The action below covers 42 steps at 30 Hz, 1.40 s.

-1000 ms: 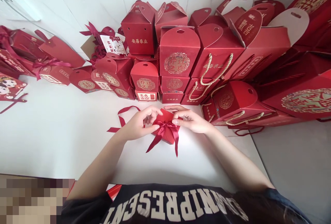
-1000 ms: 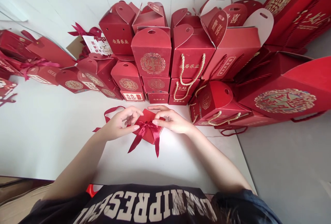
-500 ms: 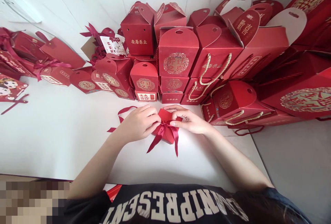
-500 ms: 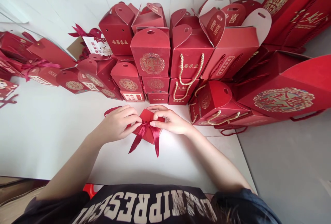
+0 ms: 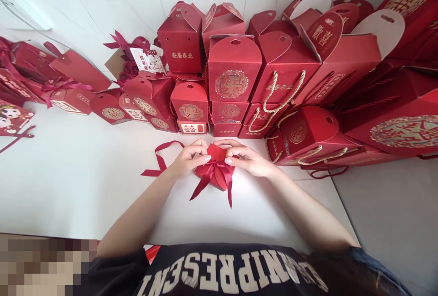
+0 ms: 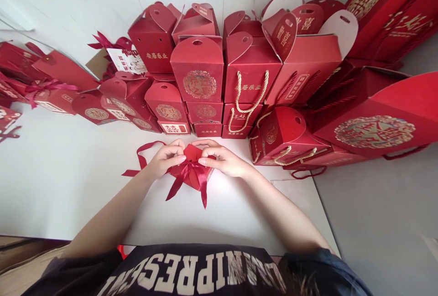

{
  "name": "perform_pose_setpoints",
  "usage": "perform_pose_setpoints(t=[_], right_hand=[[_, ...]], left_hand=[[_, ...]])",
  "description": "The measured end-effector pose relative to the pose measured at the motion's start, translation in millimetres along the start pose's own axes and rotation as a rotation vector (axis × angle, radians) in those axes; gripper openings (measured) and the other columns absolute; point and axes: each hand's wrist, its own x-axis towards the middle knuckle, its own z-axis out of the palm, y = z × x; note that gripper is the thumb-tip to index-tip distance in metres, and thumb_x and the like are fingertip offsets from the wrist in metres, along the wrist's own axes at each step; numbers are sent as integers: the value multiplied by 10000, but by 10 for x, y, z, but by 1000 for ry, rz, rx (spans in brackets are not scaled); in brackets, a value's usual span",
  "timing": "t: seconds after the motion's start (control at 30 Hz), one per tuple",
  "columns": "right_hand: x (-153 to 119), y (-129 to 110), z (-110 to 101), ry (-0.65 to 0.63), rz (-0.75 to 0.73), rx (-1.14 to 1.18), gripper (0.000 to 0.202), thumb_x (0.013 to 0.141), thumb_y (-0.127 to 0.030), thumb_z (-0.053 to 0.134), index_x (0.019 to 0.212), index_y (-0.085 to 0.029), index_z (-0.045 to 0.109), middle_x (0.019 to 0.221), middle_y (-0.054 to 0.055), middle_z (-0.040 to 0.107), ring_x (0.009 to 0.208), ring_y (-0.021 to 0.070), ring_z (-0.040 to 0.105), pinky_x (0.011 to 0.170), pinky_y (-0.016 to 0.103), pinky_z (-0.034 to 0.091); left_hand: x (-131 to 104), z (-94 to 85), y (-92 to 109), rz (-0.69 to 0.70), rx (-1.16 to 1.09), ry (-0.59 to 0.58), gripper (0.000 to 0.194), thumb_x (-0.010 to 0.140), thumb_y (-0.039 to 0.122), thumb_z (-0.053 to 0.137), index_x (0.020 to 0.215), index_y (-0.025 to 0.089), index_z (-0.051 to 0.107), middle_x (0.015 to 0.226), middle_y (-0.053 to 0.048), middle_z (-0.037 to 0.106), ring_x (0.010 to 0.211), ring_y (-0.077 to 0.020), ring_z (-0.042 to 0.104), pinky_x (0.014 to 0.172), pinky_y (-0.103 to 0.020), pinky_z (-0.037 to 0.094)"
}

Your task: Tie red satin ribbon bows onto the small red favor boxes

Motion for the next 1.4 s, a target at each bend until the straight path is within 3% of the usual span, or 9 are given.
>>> perform_pose_setpoints(t=[0.2,0.37,0.47,0.63,0.73,0.9,1.07,1.23,1.4], right_hand=[[13,126,72,66,-16,142,324,949,-363,580,675,-191,557,1446,66,485,1366,246,447,1162,429,307],[-2,76,39,126,31,25,299,936,-396,595,718,-194,627,1420,76,511,1311,259,500,1114,443,361],[-9,15,1,106,22,-69,220,909,-381,641,781,-211,693,1436,69,508,1363,256,448,1152,446,314],[3,16,-12,53,29,8,302,947,-385,581,725,-207,680,1444,50,513,1354,234,468,1163,444,317],[8,27,7,39,19,44,308,939,-383,595,702,-196,655,1442,57,509,1358,234,465,1171,443,312],[7,9,7,28,17,19,224,897,-344,665,728,-197,676,1464,66,483,1367,239,457,1165,430,328],[9,13,-21,-18,49,64,278,933,-365,609,720,-202,682,1468,57,497,1396,229,420,1161,423,326],[2,61,5,-38,29,80,277,902,-374,655,695,-190,655,1470,71,489,1383,239,431,1151,429,326],[-8,123,47,-16,11,138,299,890,-392,666,673,-189,626,1476,67,468,1400,249,413,1154,436,323]], left_hand=[[-12,139,-171,-16,-296,175,382,870,336,586,596,151,394,796,7,362,663,-107,372,624,-264,333],[-16,36,-19,59,72,87,248,823,332,685,678,149,601,791,3,439,680,-108,418,646,-262,350],[-32,-29,84,10,194,43,189,802,337,721,747,158,695,725,14,469,608,-88,404,576,-244,329],[-60,-64,169,-139,111,-54,362,878,392,617,635,123,622,572,22,479,538,-79,392,519,-224,312],[-68,-71,177,-176,62,-85,341,850,402,643,663,117,644,592,4,551,539,-81,424,513,-218,331],[-93,-107,175,-196,106,-182,263,785,368,726,707,118,705,530,32,480,488,-56,327,462,-211,257],[-85,-152,168,-244,-8,-248,327,858,408,636,718,117,687,546,20,482,496,-68,351,473,-220,272],[-68,-145,133,-256,-86,-247,328,833,386,672,649,125,596,526,51,424,474,-51,304,465,-211,230],[-70,-146,25,-231,-152,-249,350,826,413,678,643,121,614,510,48,423,474,-56,306,471,-221,213]])
